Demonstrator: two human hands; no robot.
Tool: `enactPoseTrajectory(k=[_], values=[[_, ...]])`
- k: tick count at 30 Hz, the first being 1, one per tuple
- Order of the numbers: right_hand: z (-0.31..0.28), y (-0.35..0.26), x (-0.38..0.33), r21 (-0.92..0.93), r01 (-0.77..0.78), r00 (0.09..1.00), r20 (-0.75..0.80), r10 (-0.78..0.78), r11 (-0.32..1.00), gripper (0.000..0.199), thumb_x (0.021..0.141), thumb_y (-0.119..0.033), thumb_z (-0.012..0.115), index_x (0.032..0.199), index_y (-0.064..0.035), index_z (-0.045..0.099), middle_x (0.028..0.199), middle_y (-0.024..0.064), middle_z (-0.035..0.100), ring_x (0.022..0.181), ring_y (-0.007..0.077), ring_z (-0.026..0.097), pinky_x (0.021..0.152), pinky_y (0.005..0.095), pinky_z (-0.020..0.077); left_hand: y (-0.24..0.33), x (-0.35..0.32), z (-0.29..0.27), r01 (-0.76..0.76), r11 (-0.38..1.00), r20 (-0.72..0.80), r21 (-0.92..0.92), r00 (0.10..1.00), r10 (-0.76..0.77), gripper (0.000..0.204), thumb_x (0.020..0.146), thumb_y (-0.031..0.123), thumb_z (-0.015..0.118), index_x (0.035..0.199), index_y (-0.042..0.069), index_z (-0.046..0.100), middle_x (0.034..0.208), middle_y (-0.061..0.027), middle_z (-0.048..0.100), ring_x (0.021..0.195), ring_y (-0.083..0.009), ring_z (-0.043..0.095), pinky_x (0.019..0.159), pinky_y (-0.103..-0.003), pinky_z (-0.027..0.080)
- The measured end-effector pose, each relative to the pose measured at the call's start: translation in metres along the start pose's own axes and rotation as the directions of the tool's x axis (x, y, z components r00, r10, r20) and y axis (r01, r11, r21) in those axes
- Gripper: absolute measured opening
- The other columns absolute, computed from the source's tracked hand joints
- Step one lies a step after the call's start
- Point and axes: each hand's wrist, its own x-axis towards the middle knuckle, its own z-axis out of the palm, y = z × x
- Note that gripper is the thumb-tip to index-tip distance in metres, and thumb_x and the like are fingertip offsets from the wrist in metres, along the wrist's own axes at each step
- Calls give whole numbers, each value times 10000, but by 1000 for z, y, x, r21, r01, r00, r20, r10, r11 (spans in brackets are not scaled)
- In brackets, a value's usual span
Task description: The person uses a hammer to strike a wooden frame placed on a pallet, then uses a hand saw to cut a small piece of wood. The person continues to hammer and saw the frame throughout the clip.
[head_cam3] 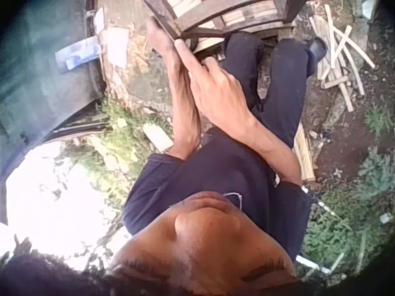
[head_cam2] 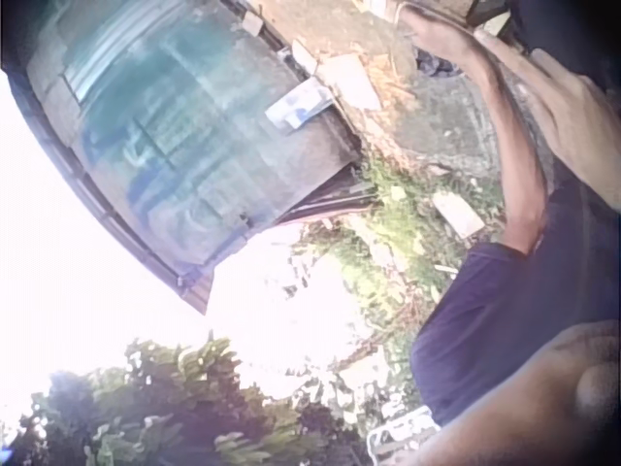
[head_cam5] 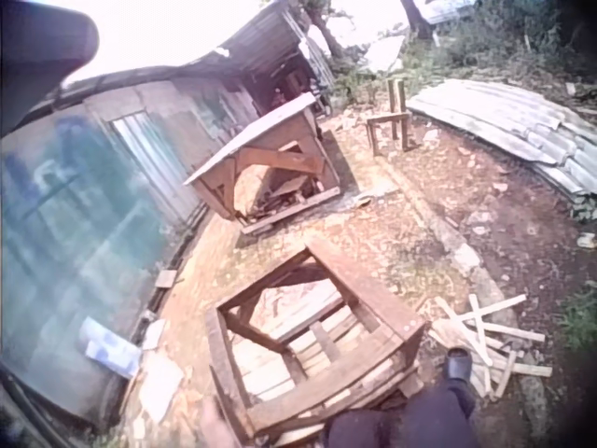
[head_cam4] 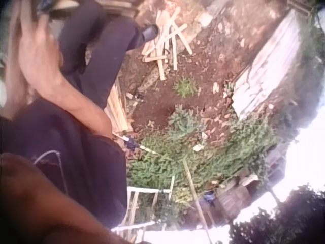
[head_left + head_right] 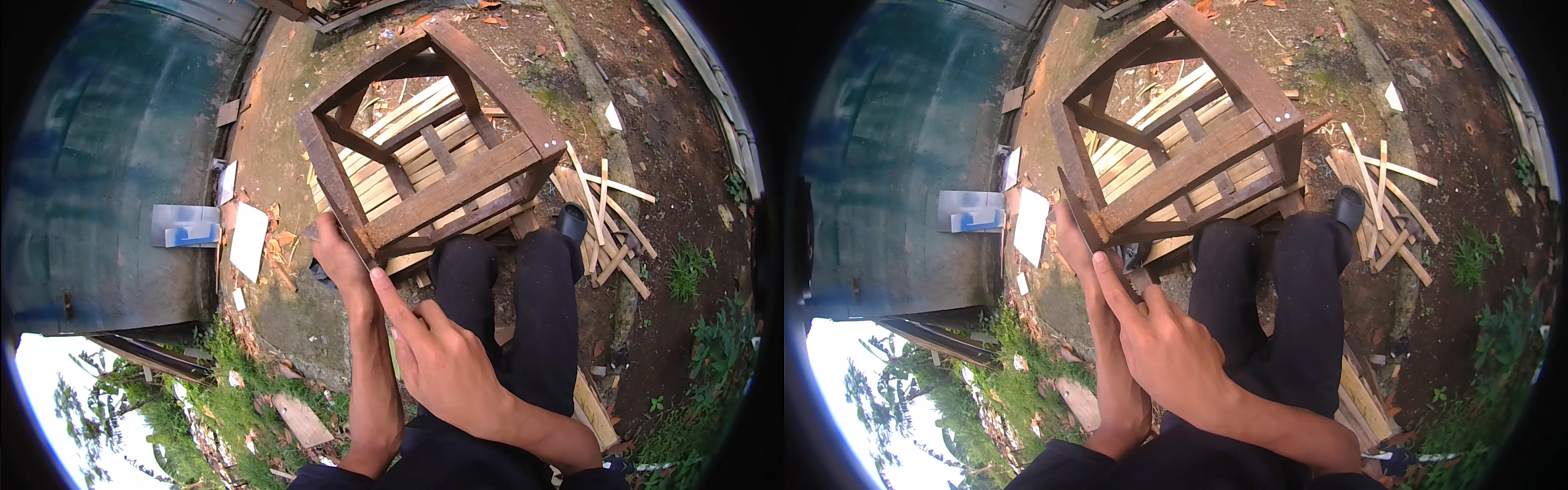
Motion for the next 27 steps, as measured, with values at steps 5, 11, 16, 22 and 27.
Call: enactPoseTrajectory(k=[5, 11, 16, 22, 27], values=[[0, 0, -8, 65, -55, 998, 36, 52, 996, 635, 922, -20, 580, 1520, -87, 375, 798, 134, 523, 594, 290, 585, 555, 385, 528, 1, -7, 2, 78, 959, -22, -272, 996, -87, 348, 966, 228, 465, 814, -60, 589, 766, -81, 598, 703, -159, 511, 693, -342, 422], [5, 9, -10, 9, -18, 1000, 25, 18, 1000, 637, 913, -19, 593, 1513, -82, 389, 820, 134, 539, 617, 283, 603, 572, 381, 536, 13, -7, 4, 90, 970, 27, -225, 996, -87, 311, 948, 243, 499, 799, -10, 597, 745, -41, 565, 689, -139, 500, 677, -324, 415], [10, 16, -22, 65, -23, 1000, 16, 22, 998, 622, 920, -23, 585, 1509, -66, 389, 794, 128, 525, 596, 270, 581, 561, 376, 529, 8, -8, 6, 125, 957, -5, -263, 991, -131, 308, 962, 235, 479, 850, -27, 595, 792, -46, 568, 695, -147, 498, 677, -327, 413], [-5, 9, -15, 123, -34, 999, 22, 31, 992, 614, 924, -18, 578, 1506, -58, 389, 767, 121, 517, 572, 266, 559, 557, 377, 525, 5, -8, 5, 127, 916, 27, -382, 992, -126, 315, 967, 221, 478, 880, -54, 603, 851, -83, 596, 732, -150, 545, 686, -325, 446], [-11, 12, 7, 71, -15, 1000, -2, 15, 997, 641, 909, -8, 604, 1509, -79, 391, 766, 118, 525, 568, 261, 568, 567, 388, 530, 16, -14, 5, 79, 953, 53, -293, 996, -67, 296, 958, 216, 480, 891, -42, 611, 845, -80, 612, 744, -146, 577, 700, -316, 474]])
